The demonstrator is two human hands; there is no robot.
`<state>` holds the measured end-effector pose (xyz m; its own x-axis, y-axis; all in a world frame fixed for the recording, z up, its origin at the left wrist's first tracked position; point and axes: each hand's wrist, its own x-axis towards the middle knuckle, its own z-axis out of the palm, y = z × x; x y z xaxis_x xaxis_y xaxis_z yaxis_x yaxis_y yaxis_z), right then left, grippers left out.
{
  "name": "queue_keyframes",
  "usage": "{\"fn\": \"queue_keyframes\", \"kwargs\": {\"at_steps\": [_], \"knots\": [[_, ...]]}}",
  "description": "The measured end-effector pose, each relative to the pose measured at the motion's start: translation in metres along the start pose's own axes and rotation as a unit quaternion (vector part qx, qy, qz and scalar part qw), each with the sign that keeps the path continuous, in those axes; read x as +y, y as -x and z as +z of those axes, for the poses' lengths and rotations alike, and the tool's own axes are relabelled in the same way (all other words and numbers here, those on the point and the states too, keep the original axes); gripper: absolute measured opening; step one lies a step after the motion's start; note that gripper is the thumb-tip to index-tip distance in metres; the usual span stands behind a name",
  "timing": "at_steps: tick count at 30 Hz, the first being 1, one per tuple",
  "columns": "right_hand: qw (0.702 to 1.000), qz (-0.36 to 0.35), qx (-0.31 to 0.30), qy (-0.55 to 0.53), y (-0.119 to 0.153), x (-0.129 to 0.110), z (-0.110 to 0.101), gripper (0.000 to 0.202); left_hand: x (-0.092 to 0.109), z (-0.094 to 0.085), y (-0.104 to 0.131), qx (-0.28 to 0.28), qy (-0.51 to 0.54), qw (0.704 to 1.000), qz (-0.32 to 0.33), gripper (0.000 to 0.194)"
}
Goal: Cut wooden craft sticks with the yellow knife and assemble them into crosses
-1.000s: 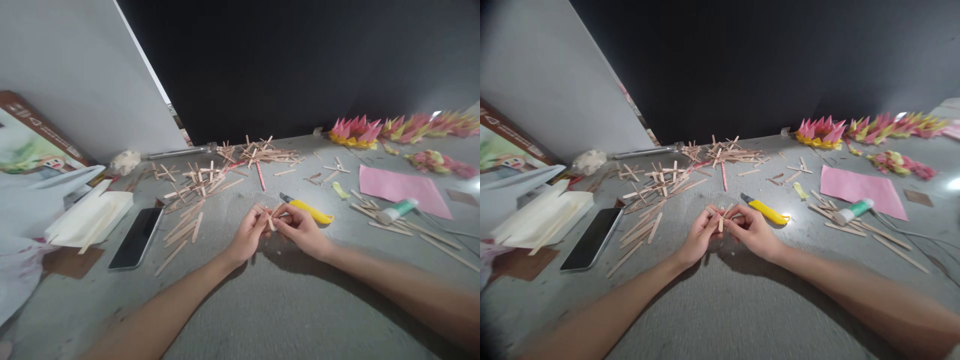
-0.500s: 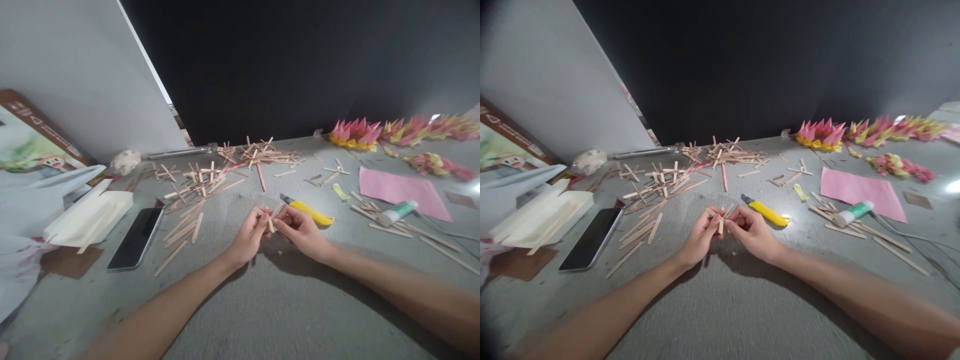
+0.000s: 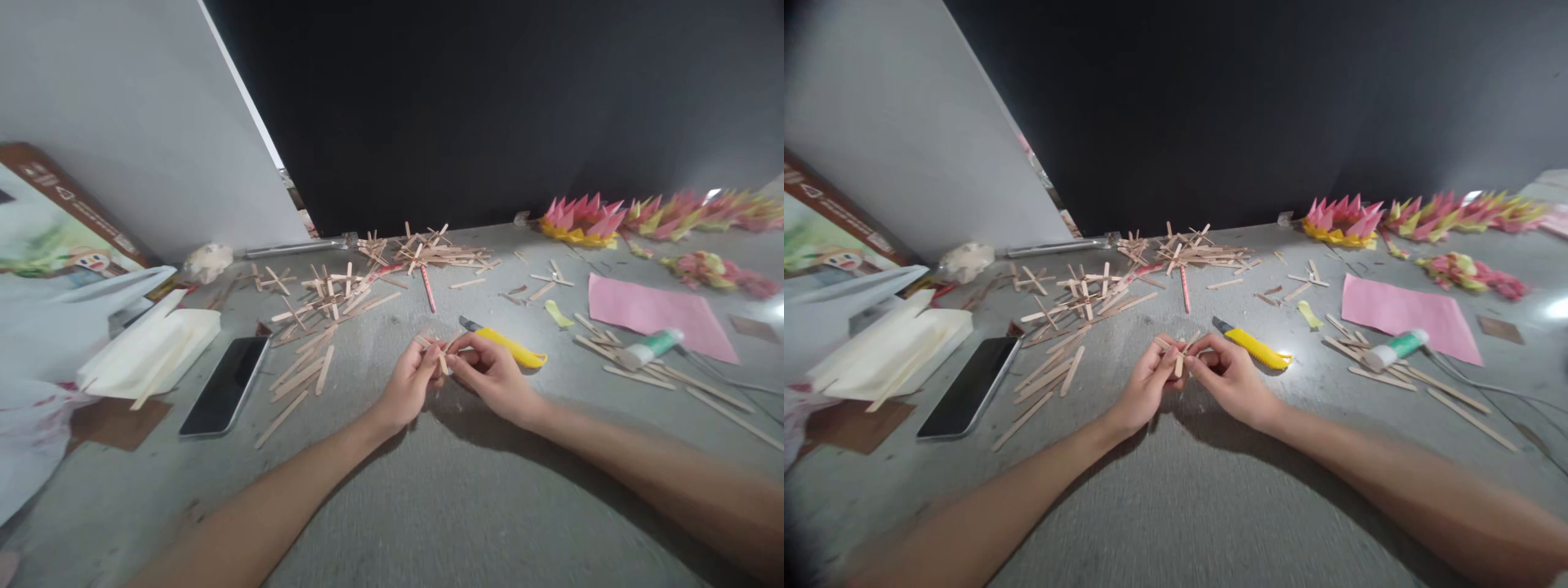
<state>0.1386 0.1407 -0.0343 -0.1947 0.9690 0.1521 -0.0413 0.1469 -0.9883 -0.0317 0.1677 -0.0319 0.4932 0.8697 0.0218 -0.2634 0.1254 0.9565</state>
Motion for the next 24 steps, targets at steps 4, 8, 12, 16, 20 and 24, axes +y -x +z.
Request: {"fn": "queue_keyframes", "kwargs": {"at_steps": [4, 8, 12, 16, 20, 24], "knots": [[1.0, -0.008, 0.021, 0.016, -0.0006, 0.0012, -0.0008, 0.031, -0.0025, 0.001, -0.0002, -0.007, 0.006, 1.0, 0.008, 0.047], [1.0, 0.002, 0.027, 0.012, -0.0018, 0.0013, -0.0012, 0.038, -0.003, 0.0014, 0.0003, -0.013, 0.003, 1.0, 0.012, 0.046], [0.999, 0.013, 0.035, 0.001, -0.0025, 0.0013, -0.0009, 0.041, -0.0024, 0.0004, 0.0005, -0.006, -0.011, 1.0, 0.027, 0.046], [1.0, 0.011, 0.025, -0.007, -0.0021, 0.0018, -0.0003, 0.041, -0.0024, -0.0005, 0.0006, -0.003, -0.026, 0.999, 0.035, 0.046], [1.0, 0.002, 0.019, 0.001, -0.0022, 0.0013, -0.0002, 0.041, -0.0017, 0.0002, 0.0008, -0.004, -0.022, 0.999, 0.039, 0.045], [1.0, 0.0, 0.013, 0.009, -0.0042, 0.0004, -0.0011, 0.041, 0.0001, 0.001, 0.0009, -0.004, -0.017, 0.999, 0.029, 0.046]]}}
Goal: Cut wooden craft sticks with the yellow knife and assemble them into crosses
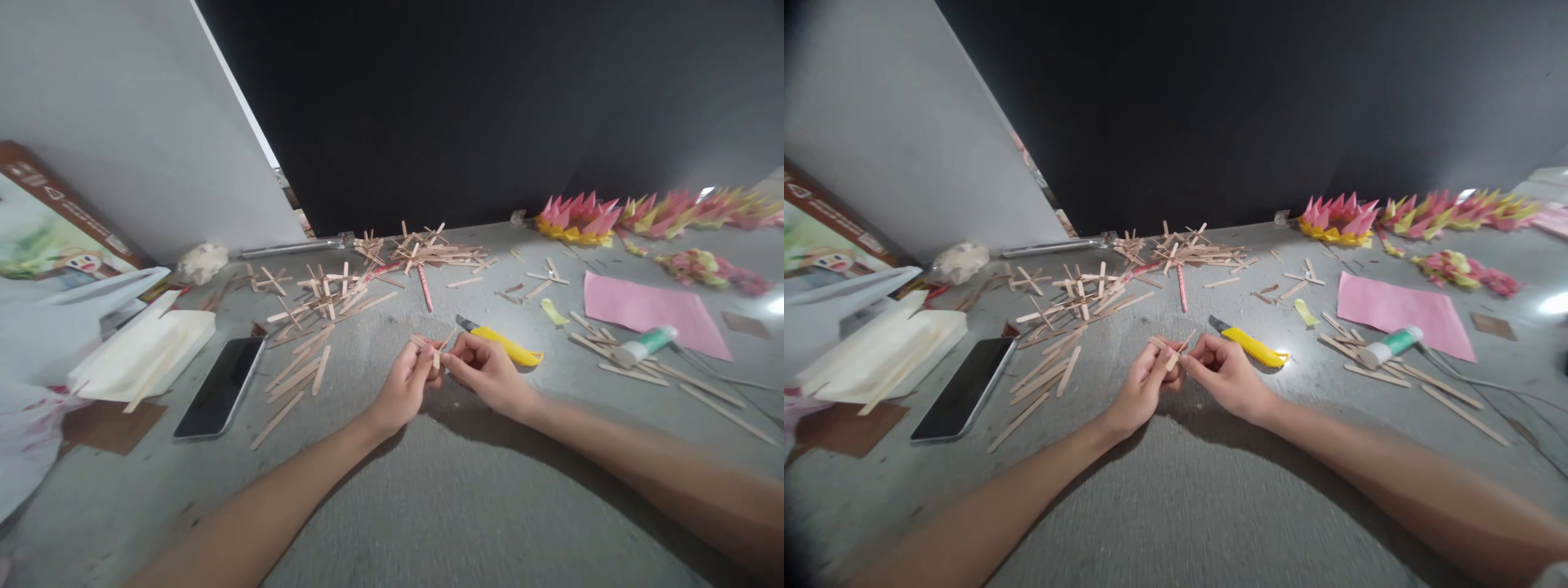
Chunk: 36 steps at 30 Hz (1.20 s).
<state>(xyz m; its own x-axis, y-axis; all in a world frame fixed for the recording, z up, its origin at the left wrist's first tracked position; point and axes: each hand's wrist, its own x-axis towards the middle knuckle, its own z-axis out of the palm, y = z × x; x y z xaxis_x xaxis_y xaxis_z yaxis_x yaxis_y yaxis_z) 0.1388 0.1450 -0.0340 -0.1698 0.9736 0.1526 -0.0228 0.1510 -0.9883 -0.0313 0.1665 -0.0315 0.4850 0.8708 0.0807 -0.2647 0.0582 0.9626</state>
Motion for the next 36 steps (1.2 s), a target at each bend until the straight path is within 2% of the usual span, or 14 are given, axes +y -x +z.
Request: {"fn": "queue_keyframes", "kwargs": {"at_steps": [13, 27, 36], "knots": [[1.0, 0.004, -0.01, 0.017, -0.0023, 0.0033, -0.0026, 0.044, -0.0044, -0.0033, -0.0008, 0.021, -0.034, 0.999, 0.023, 0.042], [0.999, 0.012, -0.032, -0.013, -0.0061, -0.0021, 0.0001, 0.047, -0.0054, 0.002, -0.0003, 0.004, 0.059, 0.998, -0.019, 0.04], [1.0, 0.016, -0.023, -0.01, -0.0048, 0.0029, -0.0018, 0.047, -0.0013, -0.0022, 0.0006, 0.008, -0.032, 0.999, 0.008, 0.04]]}}
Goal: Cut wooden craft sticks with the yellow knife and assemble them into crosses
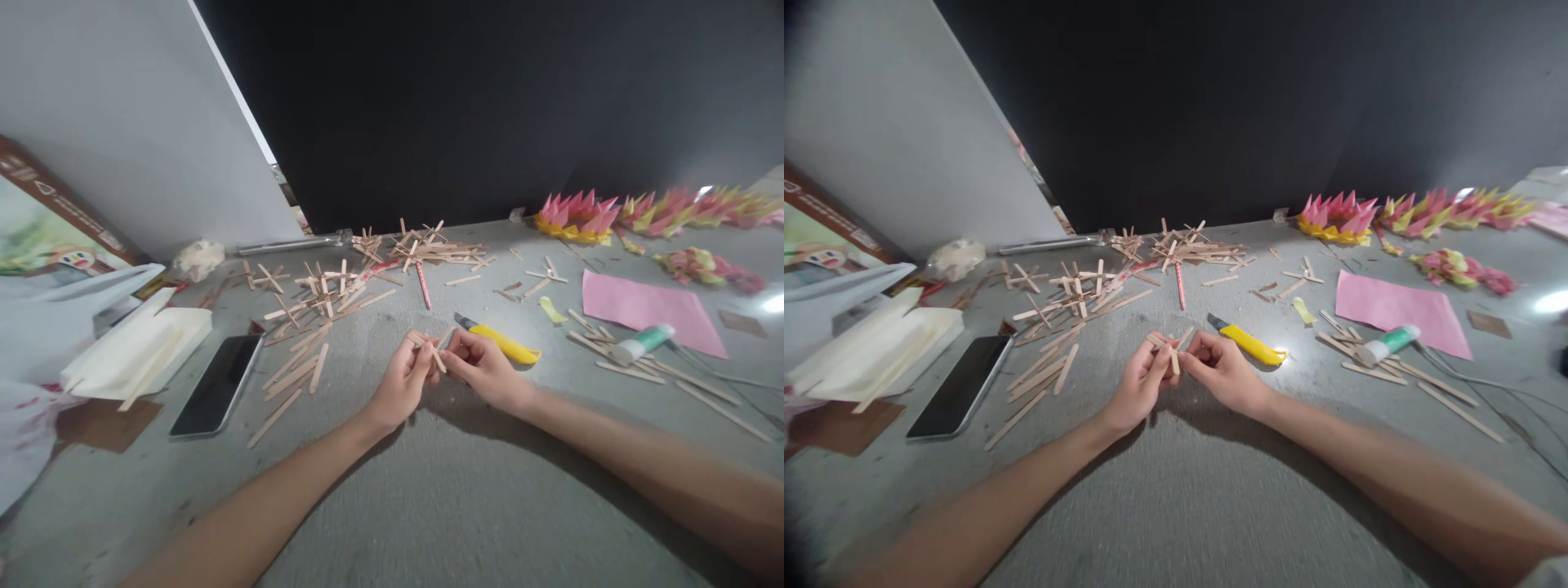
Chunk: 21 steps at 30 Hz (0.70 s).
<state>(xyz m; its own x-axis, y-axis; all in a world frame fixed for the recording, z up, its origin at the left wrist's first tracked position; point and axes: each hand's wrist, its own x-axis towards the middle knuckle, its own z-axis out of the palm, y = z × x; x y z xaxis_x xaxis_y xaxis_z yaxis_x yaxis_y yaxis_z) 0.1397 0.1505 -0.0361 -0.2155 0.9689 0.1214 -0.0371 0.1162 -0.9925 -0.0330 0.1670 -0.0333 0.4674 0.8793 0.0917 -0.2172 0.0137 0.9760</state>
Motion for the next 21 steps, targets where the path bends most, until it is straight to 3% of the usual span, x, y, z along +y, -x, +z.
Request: {"fn": "queue_keyframes", "kwargs": {"at_steps": [13, 21], "knots": [[1.0, 0.006, -0.014, -0.007, -0.0009, 0.0, -0.0005, 0.046, -0.0013, 0.0052, 0.0004, -0.008, 0.075, 0.997, -0.023, 0.042], [1.0, -0.007, 0.003, 0.028, 0.0013, -0.0036, 0.0015, 0.048, -0.0005, 0.0036, 0.0004, 0.006, 0.027, 0.999, -0.014, 0.043]]}}
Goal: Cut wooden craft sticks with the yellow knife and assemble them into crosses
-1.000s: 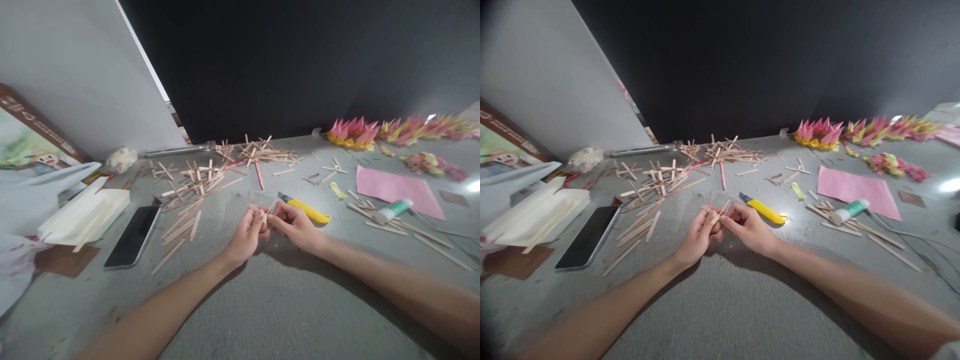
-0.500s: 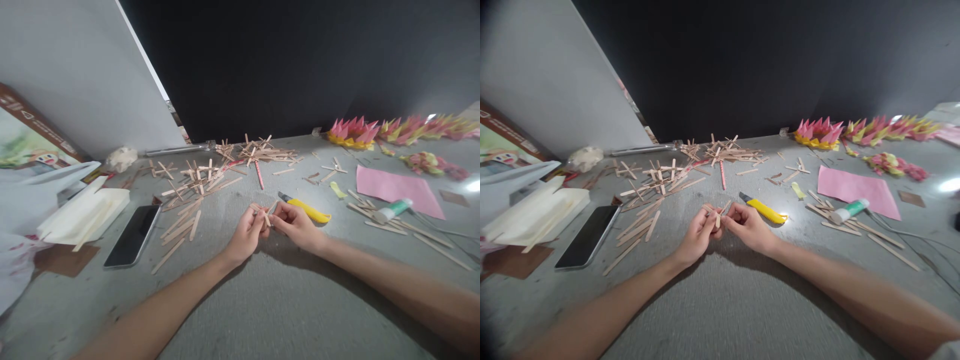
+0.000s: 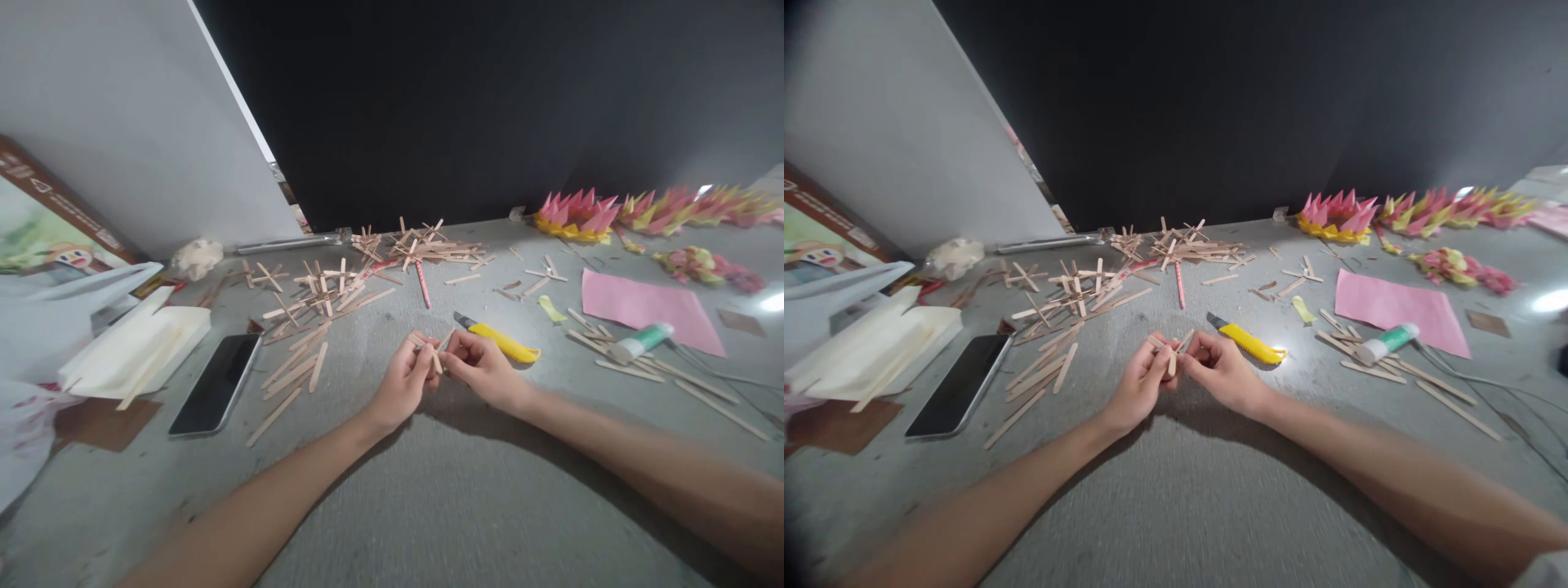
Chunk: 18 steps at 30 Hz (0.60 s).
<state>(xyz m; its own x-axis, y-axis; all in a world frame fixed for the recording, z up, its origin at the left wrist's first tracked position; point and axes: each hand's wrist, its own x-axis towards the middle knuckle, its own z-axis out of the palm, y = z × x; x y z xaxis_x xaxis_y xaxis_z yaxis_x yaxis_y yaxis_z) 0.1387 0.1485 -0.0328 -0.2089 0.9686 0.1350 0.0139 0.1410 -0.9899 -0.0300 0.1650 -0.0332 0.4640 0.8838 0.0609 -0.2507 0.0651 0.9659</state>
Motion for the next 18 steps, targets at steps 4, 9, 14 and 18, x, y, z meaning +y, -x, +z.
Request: {"fn": "queue_keyframes", "kwargs": {"at_steps": [4, 9, 14, 18], "knots": [[0.999, -0.029, 0.027, 0.028, 0.007, -0.003, 0.0, 0.039, 0.004, 0.001, 0.006, -0.012, -0.029, 0.999, 0.018, 0.041], [0.997, -0.065, 0.026, 0.018, 0.014, -0.001, -0.001, 0.025, 0.0, -0.004, 0.013, -0.019, -0.085, 0.994, 0.066, 0.034], [0.992, -0.117, 0.018, 0.042, 0.02, 0.005, -0.005, 0.022, -0.009, -0.014, 0.013, -0.068, -0.138, 0.982, 0.11, 0.032], [0.989, -0.131, 0.03, 0.056, 0.021, 0.007, -0.007, 0.019, -0.007, -0.017, 0.013, -0.073, -0.177, 0.971, 0.139, 0.032]]}}
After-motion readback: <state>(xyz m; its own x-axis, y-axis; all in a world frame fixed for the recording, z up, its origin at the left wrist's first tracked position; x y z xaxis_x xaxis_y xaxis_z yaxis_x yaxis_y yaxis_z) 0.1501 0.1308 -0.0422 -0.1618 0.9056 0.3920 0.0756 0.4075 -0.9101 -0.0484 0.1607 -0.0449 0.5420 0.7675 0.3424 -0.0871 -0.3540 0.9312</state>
